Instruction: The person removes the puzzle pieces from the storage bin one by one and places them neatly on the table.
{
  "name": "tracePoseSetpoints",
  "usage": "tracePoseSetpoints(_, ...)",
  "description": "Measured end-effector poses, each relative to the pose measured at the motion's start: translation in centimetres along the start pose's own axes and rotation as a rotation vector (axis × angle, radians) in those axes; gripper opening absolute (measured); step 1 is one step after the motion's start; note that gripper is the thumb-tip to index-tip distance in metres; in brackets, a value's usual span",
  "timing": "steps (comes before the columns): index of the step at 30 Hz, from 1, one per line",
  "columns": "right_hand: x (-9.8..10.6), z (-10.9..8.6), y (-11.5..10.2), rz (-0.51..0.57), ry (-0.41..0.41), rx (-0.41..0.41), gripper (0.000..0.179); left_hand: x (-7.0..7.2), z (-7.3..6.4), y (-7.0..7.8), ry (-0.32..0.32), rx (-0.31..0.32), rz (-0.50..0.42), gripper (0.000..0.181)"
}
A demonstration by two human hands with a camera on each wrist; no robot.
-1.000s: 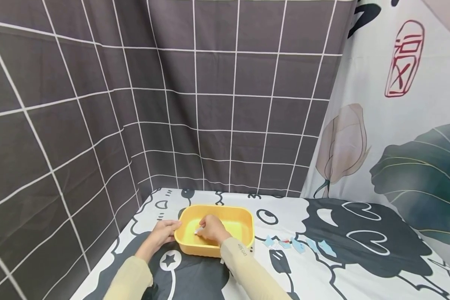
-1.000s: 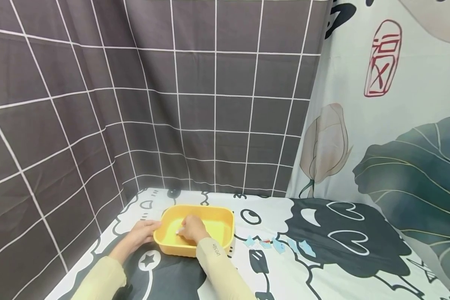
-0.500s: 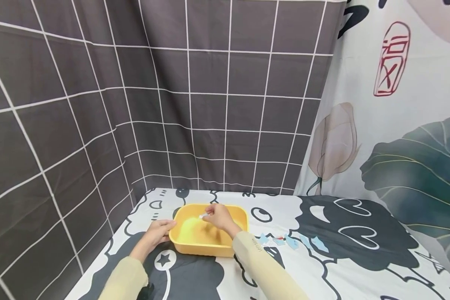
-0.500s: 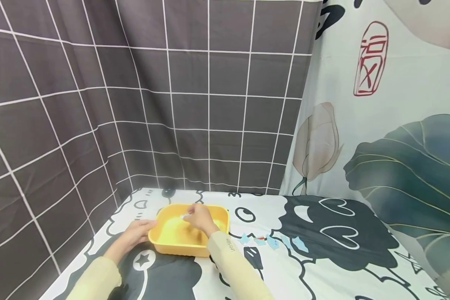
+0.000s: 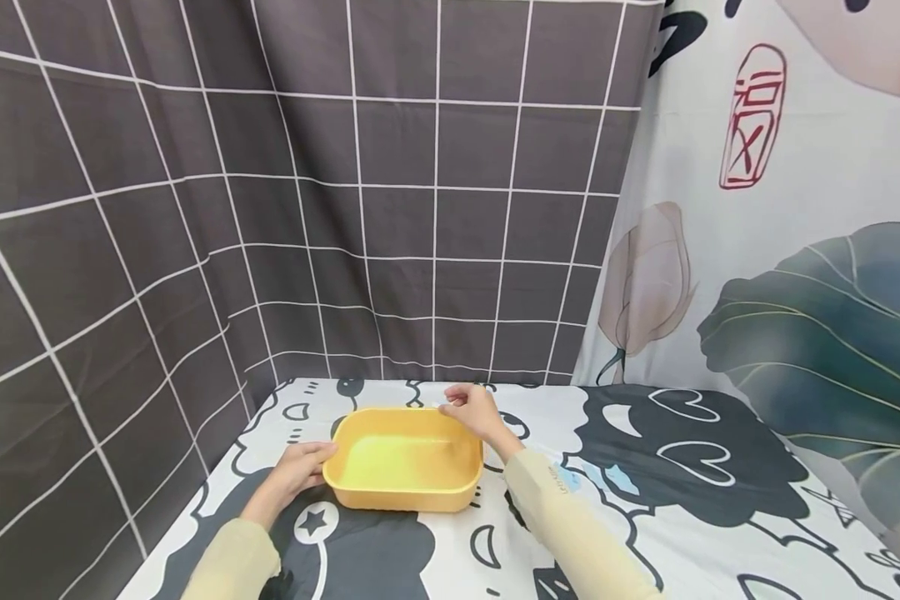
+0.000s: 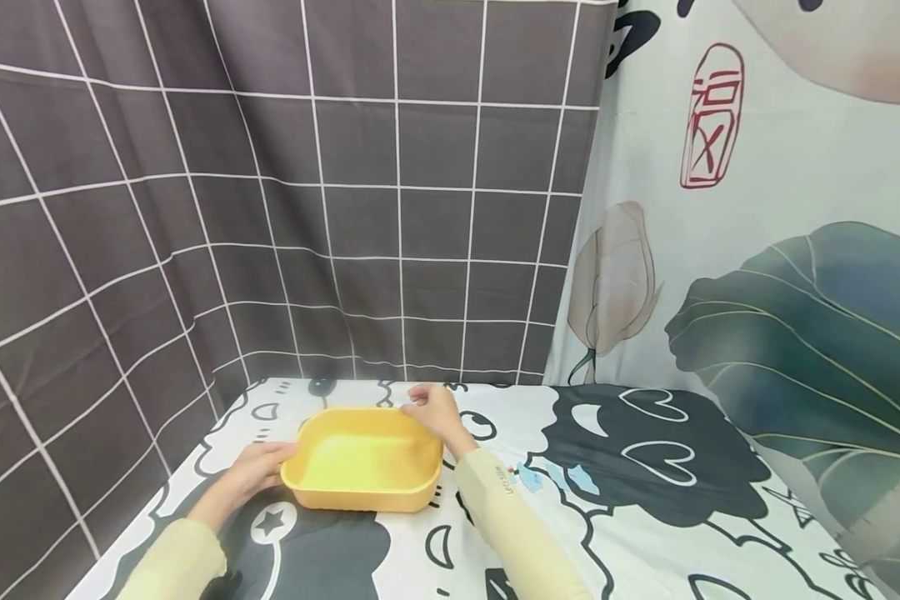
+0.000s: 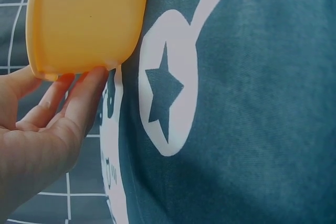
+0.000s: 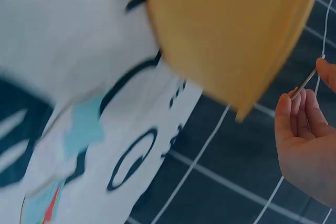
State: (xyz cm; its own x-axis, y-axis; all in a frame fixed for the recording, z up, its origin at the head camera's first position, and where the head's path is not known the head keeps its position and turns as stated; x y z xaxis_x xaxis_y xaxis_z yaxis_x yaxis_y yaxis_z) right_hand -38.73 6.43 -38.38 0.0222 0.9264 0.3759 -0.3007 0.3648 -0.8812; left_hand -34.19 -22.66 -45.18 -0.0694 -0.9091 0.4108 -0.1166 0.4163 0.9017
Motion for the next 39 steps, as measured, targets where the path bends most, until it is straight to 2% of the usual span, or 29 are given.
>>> tracePoseSetpoints(9,5.4,-0.7,1.8,-0.024,0.108,0.024,0.027,0.6,-0.1,0.0,-0.014,-0.005,0.005,0.05)
tracePoseSetpoints(18,11.7,-2.6,5.5,-0.084,0.181,-0.065,0.031,0.5,-0.3,0.0,-0.023,0.0,0.001,0.053)
tracePoseSetpoints(23,14.5,-3.7,7.1,-0.12,0.199,-0.099,0.034,0.5,-0.5,0.0,-0.021,0.0,0.004,0.054)
tracePoseSetpoints(32,19.6,-6.7,8.7,-0.288,0.236,-0.086,0.033,-0.1,-0.4,-0.3,-0.02,0.015,0.007,0.057)
tracePoseSetpoints(39,22.1,-9.1,10.4,-0.34,0.236,-0.142,0.033,0.1,-0.2,-0.4,-0.024,0.016,0.005,0.06)
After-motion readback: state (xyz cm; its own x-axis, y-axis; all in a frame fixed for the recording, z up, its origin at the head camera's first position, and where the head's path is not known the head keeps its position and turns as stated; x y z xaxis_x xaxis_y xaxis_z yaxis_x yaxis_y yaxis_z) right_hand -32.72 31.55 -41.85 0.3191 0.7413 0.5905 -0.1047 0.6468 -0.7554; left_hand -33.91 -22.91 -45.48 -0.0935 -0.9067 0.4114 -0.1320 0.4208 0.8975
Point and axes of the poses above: each hand's wrist, its own z-axis towards the middle knuckle, its own x-axis out of the back of the hand, y = z × x, the point moved 7 cm from there along z, towards the middle knuckle, and after that the axes turned 10 degrees about z, right-handed, at the moved point
